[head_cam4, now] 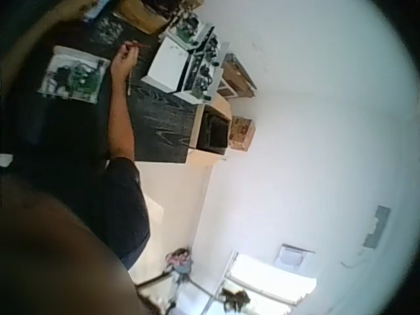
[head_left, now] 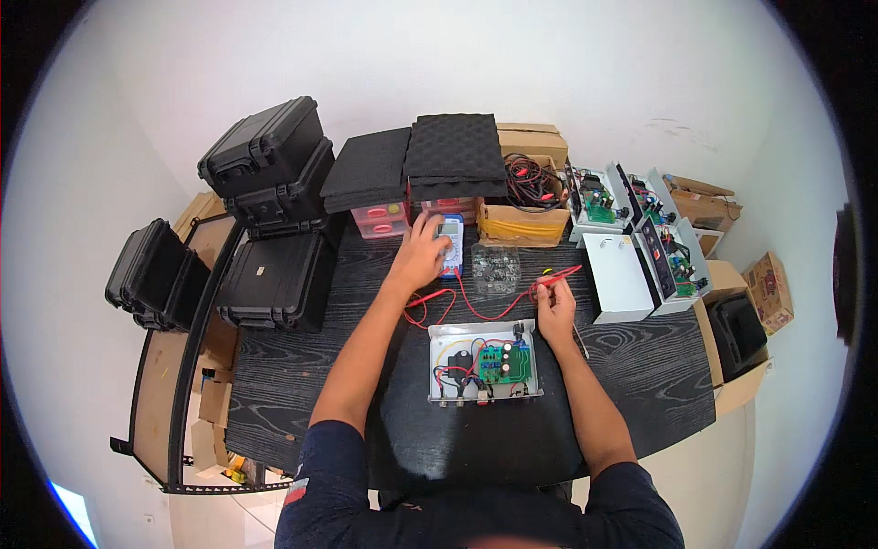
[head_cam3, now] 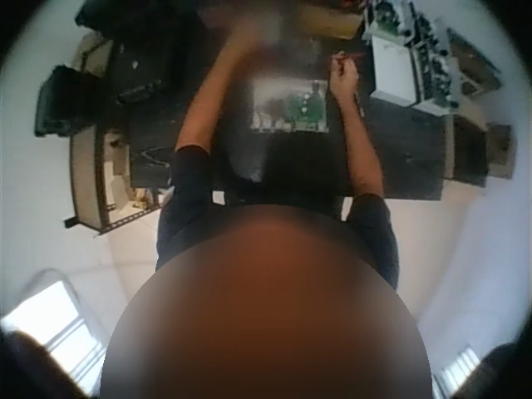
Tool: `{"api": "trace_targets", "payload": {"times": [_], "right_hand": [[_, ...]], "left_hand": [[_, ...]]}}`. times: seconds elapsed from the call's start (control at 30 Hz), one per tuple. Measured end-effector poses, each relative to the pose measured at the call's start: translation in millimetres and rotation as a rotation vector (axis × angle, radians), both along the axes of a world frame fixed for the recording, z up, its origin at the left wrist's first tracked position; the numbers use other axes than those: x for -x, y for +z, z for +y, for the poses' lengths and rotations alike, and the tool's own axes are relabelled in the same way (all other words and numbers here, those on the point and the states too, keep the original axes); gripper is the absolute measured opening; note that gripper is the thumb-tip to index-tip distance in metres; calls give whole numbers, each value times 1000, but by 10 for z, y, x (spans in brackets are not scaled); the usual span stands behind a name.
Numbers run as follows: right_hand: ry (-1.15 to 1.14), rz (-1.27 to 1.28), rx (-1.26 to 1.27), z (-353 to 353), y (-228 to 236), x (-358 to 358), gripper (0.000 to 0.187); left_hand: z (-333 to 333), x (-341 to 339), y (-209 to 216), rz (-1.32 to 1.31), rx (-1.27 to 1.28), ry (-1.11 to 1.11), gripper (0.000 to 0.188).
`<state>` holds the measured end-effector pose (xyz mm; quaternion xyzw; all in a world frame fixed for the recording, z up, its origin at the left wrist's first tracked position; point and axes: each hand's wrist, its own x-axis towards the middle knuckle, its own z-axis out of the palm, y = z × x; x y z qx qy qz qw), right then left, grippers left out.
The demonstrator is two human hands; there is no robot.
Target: The person probes a circuit board assembly inside a plastic enclosure with a digital multimeter to verify connectivity or voltage.
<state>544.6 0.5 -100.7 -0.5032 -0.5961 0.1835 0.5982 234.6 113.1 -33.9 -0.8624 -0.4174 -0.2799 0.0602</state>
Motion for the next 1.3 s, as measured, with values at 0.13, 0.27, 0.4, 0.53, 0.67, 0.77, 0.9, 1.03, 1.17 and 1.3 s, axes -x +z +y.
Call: {"api": "trace_targets", "payload": {"times": [0.13,0.27,0.4,0.53,0.67,0.77,0.9,1.03,1.17,1.3], "right_hand": [[-17,-29,1,-15,-13,-24,10],[-2,-34,25,14,-39,-7,9],[21,32,28,13,-58,-12,9],[21,10,6,34,-103,-19,8],[36,4,30,22,-83,-24,8],[42,4,35,11,-44,0,8],[71,51,32,36,-72,7,10],[63,33,45,26,-87,-13,11],[55,13,38,27,-90,-7,9],[41,48,47,-16,-100,-43,9]], "left_hand": [[226,52,119,78,210,-76,35],[291,61,68,62,208,-158,36],[250,55,91,92,199,-125,36],[180,63,148,154,187,-92,36],[145,47,194,204,161,-44,36],[145,44,197,211,125,-37,34],[161,17,222,214,120,-51,32],[121,-19,215,200,150,-4,31],[21,49,138,14,-21,-63,29],[-358,52,56,-50,126,102,15]]}}
